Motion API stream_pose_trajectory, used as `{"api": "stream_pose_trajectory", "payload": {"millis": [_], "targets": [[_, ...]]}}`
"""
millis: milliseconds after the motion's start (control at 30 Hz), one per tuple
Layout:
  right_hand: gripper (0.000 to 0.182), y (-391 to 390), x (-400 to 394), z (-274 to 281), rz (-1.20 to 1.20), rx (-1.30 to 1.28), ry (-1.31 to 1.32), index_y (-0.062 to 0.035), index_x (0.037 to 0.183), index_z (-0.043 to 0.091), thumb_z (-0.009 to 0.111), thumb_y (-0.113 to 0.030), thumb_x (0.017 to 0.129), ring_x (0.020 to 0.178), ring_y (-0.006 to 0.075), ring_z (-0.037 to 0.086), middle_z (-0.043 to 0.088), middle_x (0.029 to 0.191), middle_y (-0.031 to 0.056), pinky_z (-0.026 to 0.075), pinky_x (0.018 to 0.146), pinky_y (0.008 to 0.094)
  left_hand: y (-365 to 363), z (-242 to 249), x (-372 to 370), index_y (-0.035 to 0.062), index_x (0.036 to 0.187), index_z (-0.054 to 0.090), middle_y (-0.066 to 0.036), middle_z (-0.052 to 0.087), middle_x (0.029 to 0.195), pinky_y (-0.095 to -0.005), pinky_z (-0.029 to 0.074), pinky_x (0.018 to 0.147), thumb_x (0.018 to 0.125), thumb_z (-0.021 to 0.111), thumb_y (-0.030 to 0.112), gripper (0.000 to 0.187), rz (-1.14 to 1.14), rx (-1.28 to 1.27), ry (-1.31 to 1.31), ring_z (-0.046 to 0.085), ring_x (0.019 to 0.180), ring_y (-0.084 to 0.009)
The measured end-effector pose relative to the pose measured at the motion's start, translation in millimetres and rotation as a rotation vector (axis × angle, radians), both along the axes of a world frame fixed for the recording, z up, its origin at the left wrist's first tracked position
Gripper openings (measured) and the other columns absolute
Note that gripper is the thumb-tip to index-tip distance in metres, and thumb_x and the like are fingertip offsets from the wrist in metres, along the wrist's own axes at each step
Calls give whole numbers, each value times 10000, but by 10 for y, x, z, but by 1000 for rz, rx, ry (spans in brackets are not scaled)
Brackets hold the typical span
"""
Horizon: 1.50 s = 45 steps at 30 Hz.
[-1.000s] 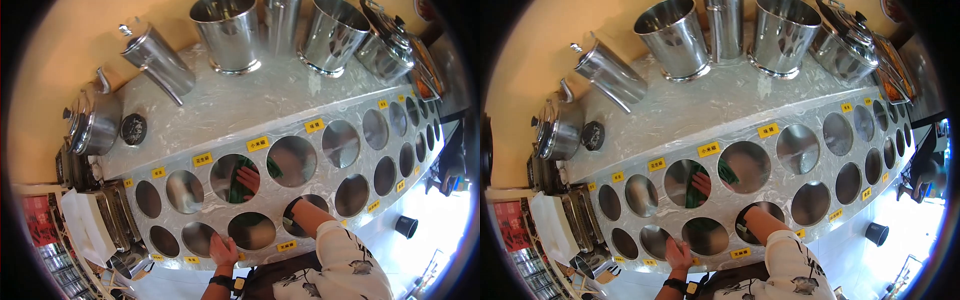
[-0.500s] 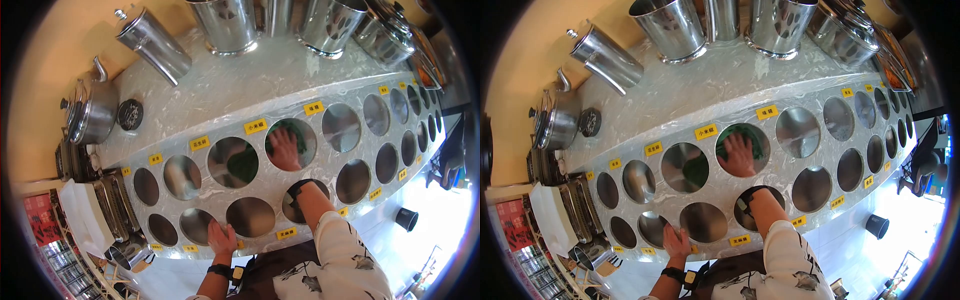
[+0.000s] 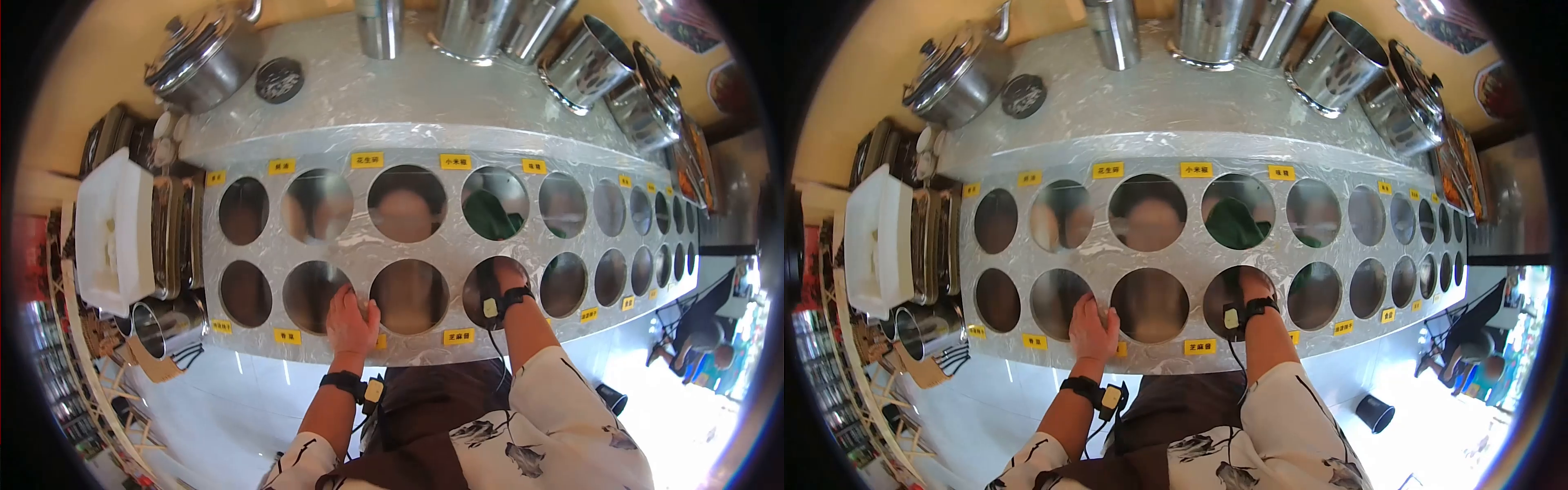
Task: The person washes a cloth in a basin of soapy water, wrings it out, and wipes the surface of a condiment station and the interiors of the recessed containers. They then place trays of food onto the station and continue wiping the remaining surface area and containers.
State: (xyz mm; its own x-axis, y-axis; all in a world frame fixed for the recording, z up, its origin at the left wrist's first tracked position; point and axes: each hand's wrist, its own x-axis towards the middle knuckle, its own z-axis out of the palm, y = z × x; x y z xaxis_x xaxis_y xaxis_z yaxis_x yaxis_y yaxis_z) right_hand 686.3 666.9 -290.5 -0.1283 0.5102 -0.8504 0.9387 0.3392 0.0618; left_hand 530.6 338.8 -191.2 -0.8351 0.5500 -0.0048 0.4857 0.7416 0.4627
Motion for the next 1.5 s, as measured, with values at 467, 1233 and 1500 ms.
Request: {"api": "stream_pose_trajectory", "payload": {"millis": [467,1233,1500], "targets": [[317,-317,-387,610,863,-136,331,-104,1101,678,609,-107,792,1030,341,626,645,1126,188,488,904,422,-10,-40,9,-17,1031,553,-179,572,1137,-440,485,854,793,654,245,368,55,79,22,568,1026,-368],[324,-515,-264,451,1374,-575,579,-103,1128,646,534,-208,843,1204,296,493,542,1298,87,481,885,412,15,-83,31,1,1056,566,-142,583,1146,-429,495,837,757,686,268,419,126,4,57,585,1014,-342],[328,33,561,-500,1448,-392,231,-39,1148,649,487,-124,876,1114,319,589,609,1236,146,479,904,401,1,-81,80,7,1034,563,-137,577,1177,-427,491,857,790,668,262,368,134,23,62,584,1031,-343]]}}
